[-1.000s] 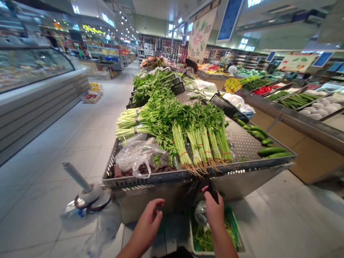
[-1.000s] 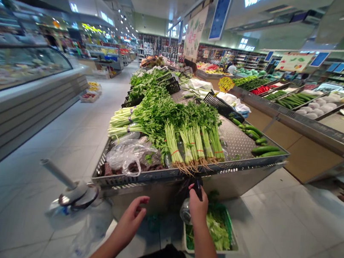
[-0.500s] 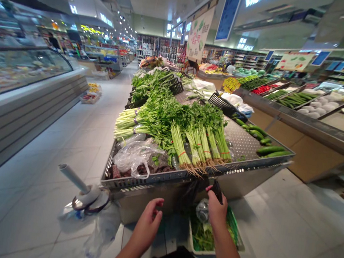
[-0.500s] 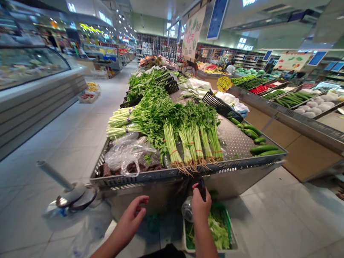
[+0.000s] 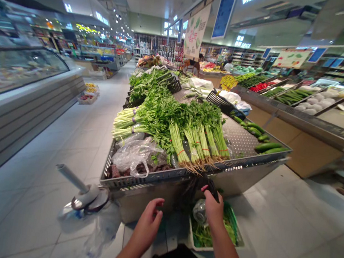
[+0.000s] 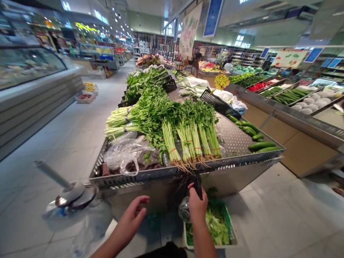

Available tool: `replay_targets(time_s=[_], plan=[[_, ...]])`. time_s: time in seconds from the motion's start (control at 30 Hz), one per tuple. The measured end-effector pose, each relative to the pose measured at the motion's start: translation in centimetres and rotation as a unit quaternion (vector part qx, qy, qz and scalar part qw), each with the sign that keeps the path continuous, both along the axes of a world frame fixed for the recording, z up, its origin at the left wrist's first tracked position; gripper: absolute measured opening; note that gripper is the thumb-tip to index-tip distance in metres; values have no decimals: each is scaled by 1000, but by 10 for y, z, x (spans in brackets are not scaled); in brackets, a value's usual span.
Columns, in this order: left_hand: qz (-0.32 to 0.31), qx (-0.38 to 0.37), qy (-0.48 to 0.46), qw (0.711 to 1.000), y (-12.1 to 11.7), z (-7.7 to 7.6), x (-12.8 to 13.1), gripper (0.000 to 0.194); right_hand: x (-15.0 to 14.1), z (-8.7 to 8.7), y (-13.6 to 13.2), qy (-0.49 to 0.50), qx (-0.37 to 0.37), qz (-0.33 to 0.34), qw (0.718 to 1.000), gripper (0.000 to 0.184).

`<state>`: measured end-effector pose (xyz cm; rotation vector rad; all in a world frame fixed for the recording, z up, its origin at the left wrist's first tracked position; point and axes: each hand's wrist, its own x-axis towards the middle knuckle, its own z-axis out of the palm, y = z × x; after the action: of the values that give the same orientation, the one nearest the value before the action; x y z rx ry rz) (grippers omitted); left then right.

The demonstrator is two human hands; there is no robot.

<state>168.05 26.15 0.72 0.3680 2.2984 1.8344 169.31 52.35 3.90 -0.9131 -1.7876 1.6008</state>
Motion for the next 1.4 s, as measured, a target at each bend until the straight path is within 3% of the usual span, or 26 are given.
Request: replay_targets(time_s=[0.1,0.3,0.57,0.8,0.87,1.07,1.3,1.4], plan=[[2,3,-2,1000,-1,2,0,38,1,-2,-4,4,-1,17,1000,30],[0,0,-6,1000,-1,7,1,38,-5,-14,-39,5,-15,84,996,24],[14,3,-2,1000,-3,7,-2,39,-11,-10,7,1,0,17,1000,31],[6,-1,9,1000,7,10,-6,39,-19,-13,-37,3,-4,111,994,20],[11,0,7,1000,8,9,-6,38,-21,-12,-30,9,-1,93,996,25],[30,-5,-7,1000,18,5,-9,39,-23,-9,27,-1,3,34,999,28],[6,-14,-4,1000,50,6,-5,38,-18,-21,8,-15,-18,126,992,20],[33,-19,-9,999,62,7,-4,42,-22,-21,23,-15,-23,115,993,25]])
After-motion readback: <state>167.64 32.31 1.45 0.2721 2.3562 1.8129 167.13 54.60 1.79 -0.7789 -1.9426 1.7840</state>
